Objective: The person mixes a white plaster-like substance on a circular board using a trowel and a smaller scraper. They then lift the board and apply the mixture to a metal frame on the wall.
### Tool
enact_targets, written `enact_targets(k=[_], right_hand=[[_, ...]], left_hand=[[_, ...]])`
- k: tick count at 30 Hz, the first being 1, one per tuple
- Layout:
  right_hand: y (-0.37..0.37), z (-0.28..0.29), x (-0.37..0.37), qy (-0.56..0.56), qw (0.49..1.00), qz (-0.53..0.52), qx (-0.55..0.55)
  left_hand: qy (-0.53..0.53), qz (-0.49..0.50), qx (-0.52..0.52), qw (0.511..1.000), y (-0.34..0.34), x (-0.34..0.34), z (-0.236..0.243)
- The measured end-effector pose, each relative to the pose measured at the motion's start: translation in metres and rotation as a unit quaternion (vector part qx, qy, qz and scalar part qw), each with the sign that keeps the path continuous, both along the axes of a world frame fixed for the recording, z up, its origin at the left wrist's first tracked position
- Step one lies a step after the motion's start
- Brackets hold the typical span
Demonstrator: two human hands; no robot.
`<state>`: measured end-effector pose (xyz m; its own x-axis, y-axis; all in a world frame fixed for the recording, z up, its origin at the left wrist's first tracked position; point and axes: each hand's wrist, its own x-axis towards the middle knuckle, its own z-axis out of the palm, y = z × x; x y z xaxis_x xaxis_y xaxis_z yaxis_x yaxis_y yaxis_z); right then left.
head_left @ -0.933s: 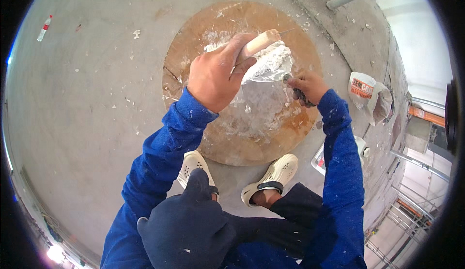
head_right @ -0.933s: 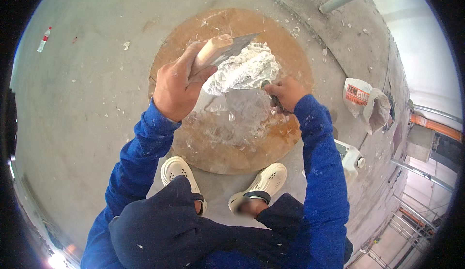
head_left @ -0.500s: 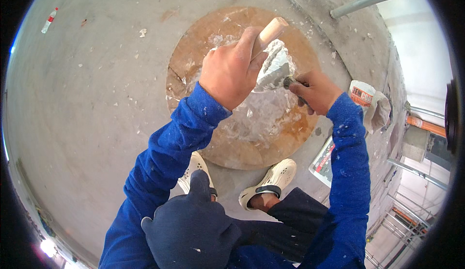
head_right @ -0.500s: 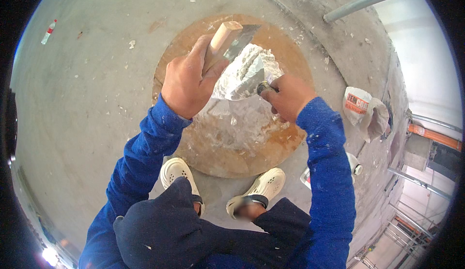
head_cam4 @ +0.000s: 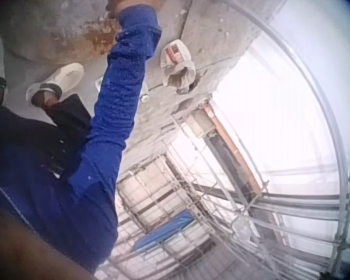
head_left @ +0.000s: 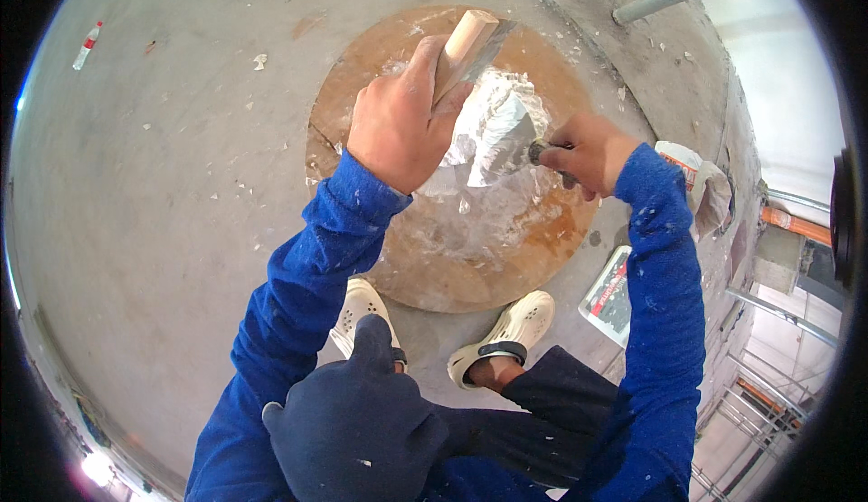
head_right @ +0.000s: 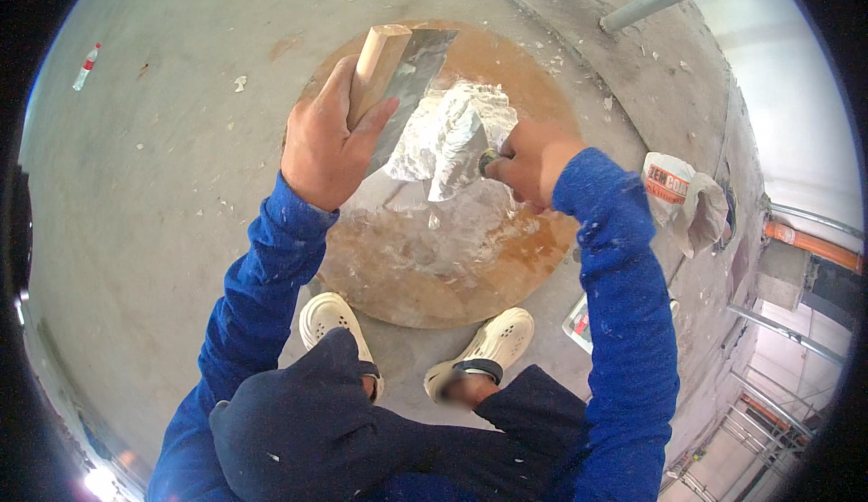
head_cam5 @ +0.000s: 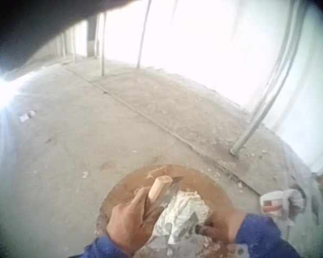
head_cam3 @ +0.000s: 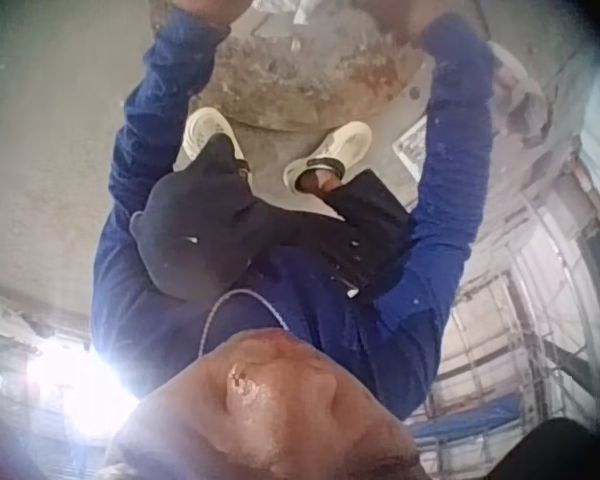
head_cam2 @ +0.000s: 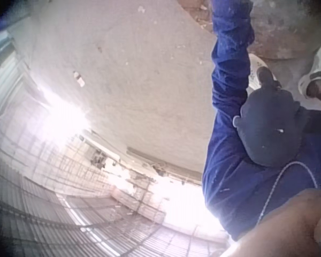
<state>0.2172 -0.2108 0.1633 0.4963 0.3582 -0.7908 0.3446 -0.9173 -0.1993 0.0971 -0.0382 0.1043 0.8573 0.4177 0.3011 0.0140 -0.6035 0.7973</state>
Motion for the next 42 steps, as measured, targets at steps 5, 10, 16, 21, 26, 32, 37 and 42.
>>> enact_targets(k=[5,10,16,21,26,32,37,42], right_hand=[[0.006,0.006,0.000,0.003,1.000,0.018,-0.013],[0.002,0.002,-0.006,-0.009,0.999,0.033,0.022],[-0.004,-0.016,-0.027,-0.140,0.983,0.081,0.082],[-0.007,-0.010,-0.045,-0.136,0.983,0.061,0.104],[-0.052,-0.007,-0.036,-0.108,0.981,0.028,0.157],[-0.114,-0.013,-0.013,-0.022,0.959,-0.209,0.192],[-0.193,-0.064,0.029,-0.017,0.930,-0.318,0.182],[-0.262,-0.141,0.049,-0.003,0.883,-0.428,0.191]], left_hand=[[0.013,-0.009,-0.020,1.000,-0.003,0.000,0.007],[0.060,-0.050,-0.033,0.996,-0.026,0.002,0.011],[0.087,-0.077,-0.024,0.993,-0.054,0.006,-0.004],[0.132,-0.038,-0.004,0.991,-0.039,0.031,-0.031],[0.139,-0.030,-0.017,0.990,-0.023,0.027,-0.041],[0.082,-0.006,-0.028,0.996,-0.011,0.007,-0.039],[0.090,0.009,-0.062,0.994,-0.011,-0.006,-0.037],[0.087,0.032,-0.124,0.988,-0.007,-0.026,-0.024]])
